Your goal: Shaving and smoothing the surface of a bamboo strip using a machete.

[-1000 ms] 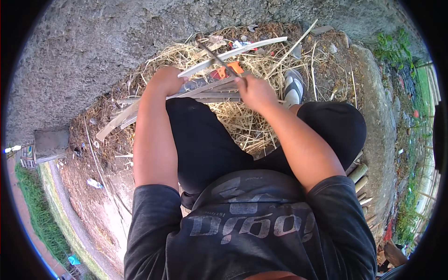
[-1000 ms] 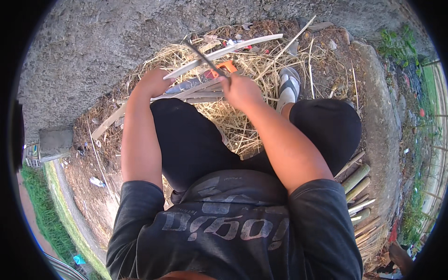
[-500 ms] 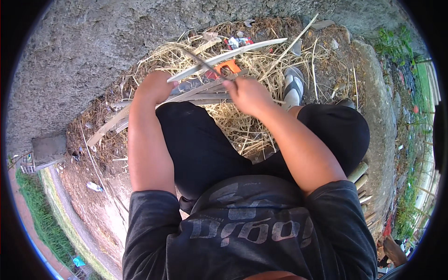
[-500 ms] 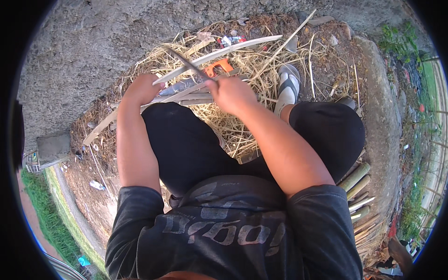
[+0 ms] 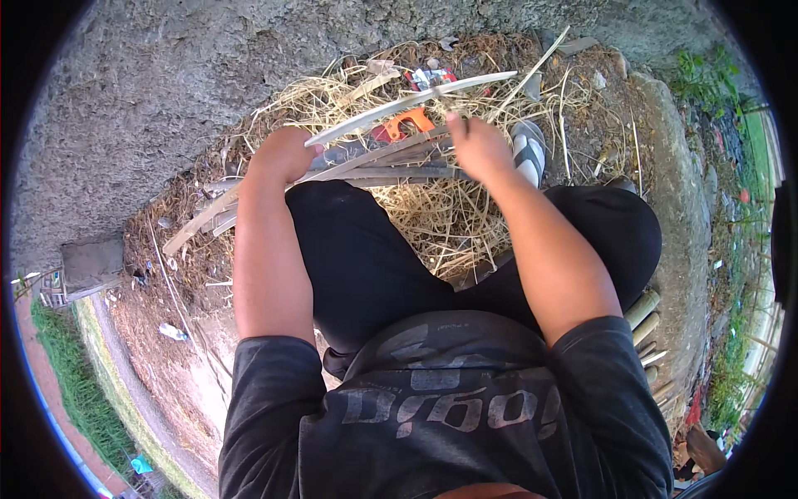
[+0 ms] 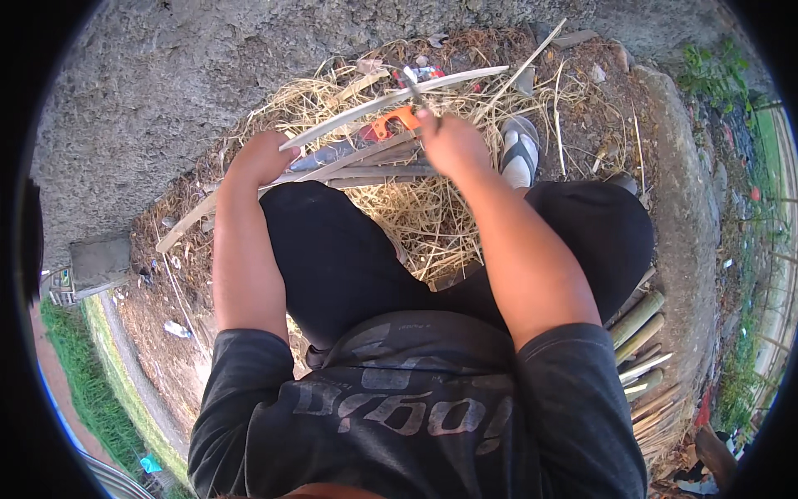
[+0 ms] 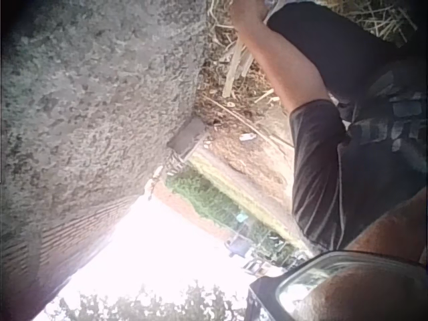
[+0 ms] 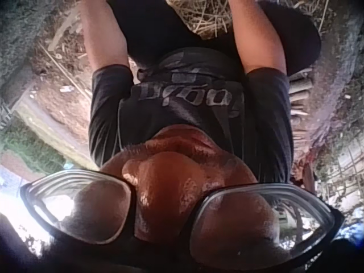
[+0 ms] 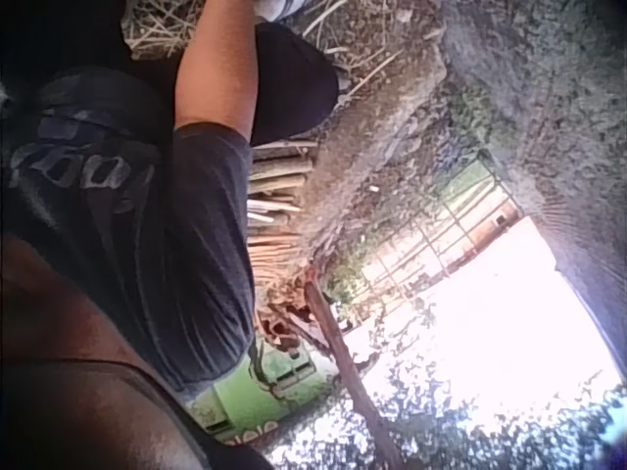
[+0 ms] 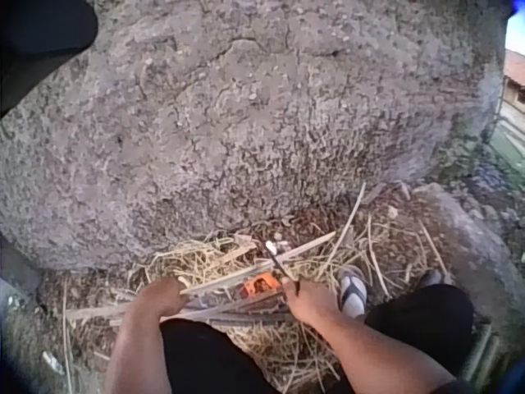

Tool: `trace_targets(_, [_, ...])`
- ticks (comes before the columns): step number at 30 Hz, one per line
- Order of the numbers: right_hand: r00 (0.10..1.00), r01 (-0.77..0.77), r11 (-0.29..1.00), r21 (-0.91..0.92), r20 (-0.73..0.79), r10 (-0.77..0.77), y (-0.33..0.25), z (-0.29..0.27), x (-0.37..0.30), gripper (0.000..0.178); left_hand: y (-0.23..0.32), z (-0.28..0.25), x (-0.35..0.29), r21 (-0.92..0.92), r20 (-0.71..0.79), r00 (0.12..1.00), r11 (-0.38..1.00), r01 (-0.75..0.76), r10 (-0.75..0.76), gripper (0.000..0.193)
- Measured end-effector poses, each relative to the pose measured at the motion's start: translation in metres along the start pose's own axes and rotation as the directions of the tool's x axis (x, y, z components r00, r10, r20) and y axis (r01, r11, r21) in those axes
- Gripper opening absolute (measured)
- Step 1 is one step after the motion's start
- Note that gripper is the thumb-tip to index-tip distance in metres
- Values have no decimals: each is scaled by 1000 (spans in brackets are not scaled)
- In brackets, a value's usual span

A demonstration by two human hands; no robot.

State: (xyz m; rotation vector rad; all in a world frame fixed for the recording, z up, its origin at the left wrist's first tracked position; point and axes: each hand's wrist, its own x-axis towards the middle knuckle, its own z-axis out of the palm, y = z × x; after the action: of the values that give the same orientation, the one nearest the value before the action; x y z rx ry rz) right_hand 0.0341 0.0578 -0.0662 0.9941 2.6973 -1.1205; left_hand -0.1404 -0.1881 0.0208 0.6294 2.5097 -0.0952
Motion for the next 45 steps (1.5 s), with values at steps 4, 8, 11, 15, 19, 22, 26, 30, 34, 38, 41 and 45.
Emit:
trace_targets(4, [953,290,955,-59,112,-283,-43,12,-35,60,5,0,-4,40,-63,998,999,-14,16,31])
trace_targets(8, [977,166,983,-83,145,-153,-21,14,-14,58,0,-1,-4,56,-103,993,997,-48,54,31])
trace_targets(11, [989,-99,987,-123,94,110,22,-12,13,59,3,3,1,76,-100,993,995,-61,68,30])
trace_targets(15, [993,-113,993,-25,-29,112,22,-2,13,63,9,-3,-1,52,-73,997,999,9,-5,30])
trace_targets(19, [989,144,989,15,-21,-144,-16,30,-22,66,8,-3,-4,44,-98,995,999,-5,9,29])
trace_targets(22, [961,234,971,-52,165,-223,-29,29,-35,56,6,-5,-5,1,-46,999,1000,9,-9,29])
trace_targets(26, [992,67,995,-76,115,-58,5,20,-8,58,5,-4,-1,-31,26,999,999,-24,25,29])
trace_targets(30, [998,24,986,-168,65,-13,28,19,6,61,-1,4,5,-39,-11,999,998,-40,39,30])
trace_targets(34, [997,27,984,-179,72,-14,26,19,4,61,-9,11,6,-19,-23,998,998,-58,58,29])
trace_targets(38, [997,72,983,-171,17,-70,45,22,7,63,-8,13,9,-96,-30,998,993,-64,61,29])
trace_targets(41, [986,-165,982,-91,-42,162,54,22,12,60,-6,7,9,-76,30,998,996,-48,51,30])
trace_targets(45, [996,-86,996,-11,-22,86,33,23,-1,59,-6,7,13,-27,-8,999,999,-32,32,33])
